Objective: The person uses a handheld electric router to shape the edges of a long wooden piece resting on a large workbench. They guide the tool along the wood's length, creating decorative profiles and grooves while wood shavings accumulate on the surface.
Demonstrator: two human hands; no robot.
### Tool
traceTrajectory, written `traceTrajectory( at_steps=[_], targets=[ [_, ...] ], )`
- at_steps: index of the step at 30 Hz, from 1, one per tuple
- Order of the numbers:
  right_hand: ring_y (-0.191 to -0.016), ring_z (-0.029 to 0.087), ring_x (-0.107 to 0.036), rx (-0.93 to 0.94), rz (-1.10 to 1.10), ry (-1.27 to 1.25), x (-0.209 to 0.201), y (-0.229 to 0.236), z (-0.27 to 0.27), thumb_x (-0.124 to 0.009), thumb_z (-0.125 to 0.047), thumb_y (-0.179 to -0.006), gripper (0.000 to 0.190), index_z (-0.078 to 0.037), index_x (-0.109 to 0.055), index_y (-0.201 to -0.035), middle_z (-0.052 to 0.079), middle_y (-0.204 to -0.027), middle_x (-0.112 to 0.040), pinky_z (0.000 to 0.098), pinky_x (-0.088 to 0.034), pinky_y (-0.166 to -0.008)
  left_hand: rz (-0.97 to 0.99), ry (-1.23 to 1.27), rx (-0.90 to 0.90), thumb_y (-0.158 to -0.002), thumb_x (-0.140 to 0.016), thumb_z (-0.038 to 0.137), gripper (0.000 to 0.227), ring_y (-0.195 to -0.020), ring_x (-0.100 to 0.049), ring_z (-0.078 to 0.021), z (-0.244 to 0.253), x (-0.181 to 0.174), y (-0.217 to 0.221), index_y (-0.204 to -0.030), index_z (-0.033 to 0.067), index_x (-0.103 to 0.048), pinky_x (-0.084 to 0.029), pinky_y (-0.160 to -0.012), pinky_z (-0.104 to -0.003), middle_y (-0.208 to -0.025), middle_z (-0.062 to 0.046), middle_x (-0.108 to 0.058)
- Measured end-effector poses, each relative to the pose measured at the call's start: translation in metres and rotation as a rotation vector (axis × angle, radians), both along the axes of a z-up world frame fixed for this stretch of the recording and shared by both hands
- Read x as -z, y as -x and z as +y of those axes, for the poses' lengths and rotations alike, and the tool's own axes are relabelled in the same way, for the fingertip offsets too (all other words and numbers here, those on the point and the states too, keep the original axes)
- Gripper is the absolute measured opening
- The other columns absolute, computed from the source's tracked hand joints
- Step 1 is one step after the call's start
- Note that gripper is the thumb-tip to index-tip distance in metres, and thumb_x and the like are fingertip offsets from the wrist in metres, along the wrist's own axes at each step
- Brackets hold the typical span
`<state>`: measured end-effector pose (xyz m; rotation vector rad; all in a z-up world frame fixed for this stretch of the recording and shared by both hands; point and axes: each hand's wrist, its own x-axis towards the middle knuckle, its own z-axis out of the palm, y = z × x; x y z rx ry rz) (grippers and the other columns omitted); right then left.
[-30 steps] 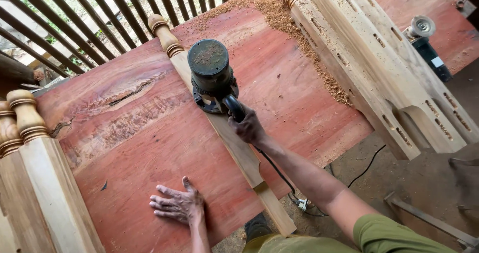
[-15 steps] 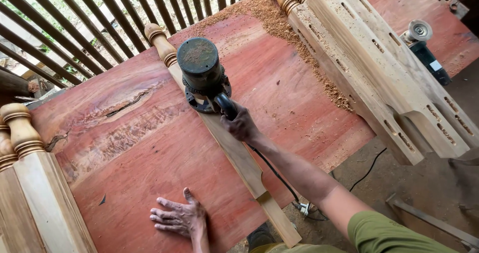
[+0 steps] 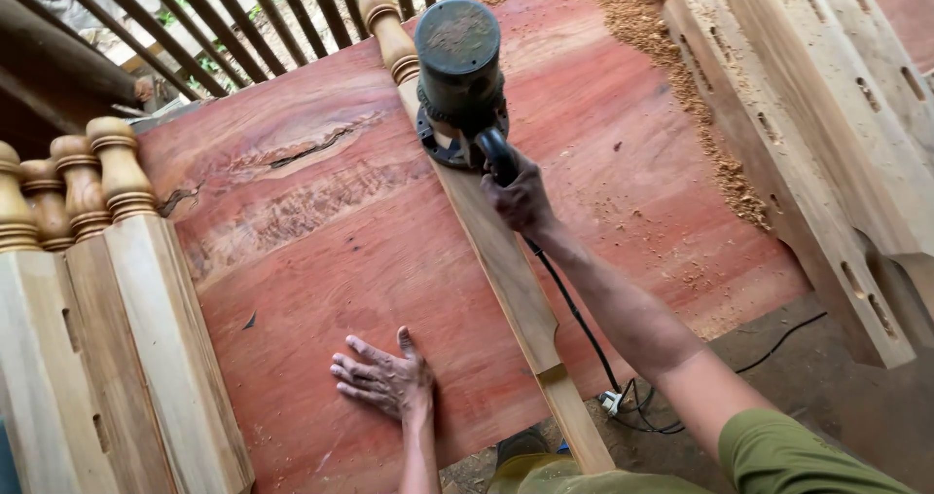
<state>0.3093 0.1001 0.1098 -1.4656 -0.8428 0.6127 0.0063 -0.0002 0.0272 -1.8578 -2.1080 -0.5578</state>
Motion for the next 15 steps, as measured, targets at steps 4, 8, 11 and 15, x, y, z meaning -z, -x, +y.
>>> traceTrajectory(
  at_steps=[4,8,11,15],
  targets=[
    [-0.068,0.009,-0.051,-0.01,-0.044,0.04,-0.007,-0.005,0.01,-0.063,-0.007,-0.084,0.007,-0.011,-0.057,-0.087,-0.002,-0.076,-0.055,0.0253,-0.043,-0.061,-0.053,0.058,-0.026,-0.1,-0.032,0.07,0.088,-0.14,-0.042,-0.0544,0.001,0.0,0.001,-0.152,-0.0011,-0.042,-0.028,-0.117,-0.066,-0.149,-0.039,-0.043],
    [-0.068,0.008,-0.053,0.001,-0.063,0.03,-0.002,-0.011,0.023,-0.064,-0.007,-0.085,0.008,-0.011,-0.059,-0.09,-0.002,-0.078,-0.057,0.0248,-0.044,-0.061,-0.027,0.063,-0.02,-0.1,-0.033,0.069,0.087,-0.141,-0.041,-0.0535,0.0,-0.002,0.001,-0.151,-0.0013,-0.043,-0.028,-0.117,-0.066,-0.149,-0.036,-0.044],
    [-0.067,0.007,-0.051,0.005,-0.091,0.027,-0.005,-0.014,0.033,-0.064,-0.007,-0.085,0.008,-0.012,-0.059,-0.089,-0.003,-0.078,-0.056,0.0243,-0.043,-0.059,-0.048,0.079,-0.026,-0.099,-0.033,0.071,0.09,-0.143,-0.038,-0.0531,0.001,0.0,0.001,-0.153,-0.0007,-0.042,-0.027,-0.118,-0.066,-0.152,-0.035,-0.041],
    [-0.067,0.008,-0.048,0.029,-0.168,0.02,-0.008,-0.017,0.044,-0.062,-0.006,-0.084,0.009,-0.013,-0.059,-0.089,-0.003,-0.078,-0.053,0.0245,-0.042,-0.06,-0.076,0.144,-0.041,-0.097,-0.033,0.072,0.092,-0.146,-0.032,-0.0509,0.001,0.0,0.001,-0.155,0.0005,-0.038,-0.022,-0.121,-0.065,-0.155,-0.033,-0.037]
  ],
)
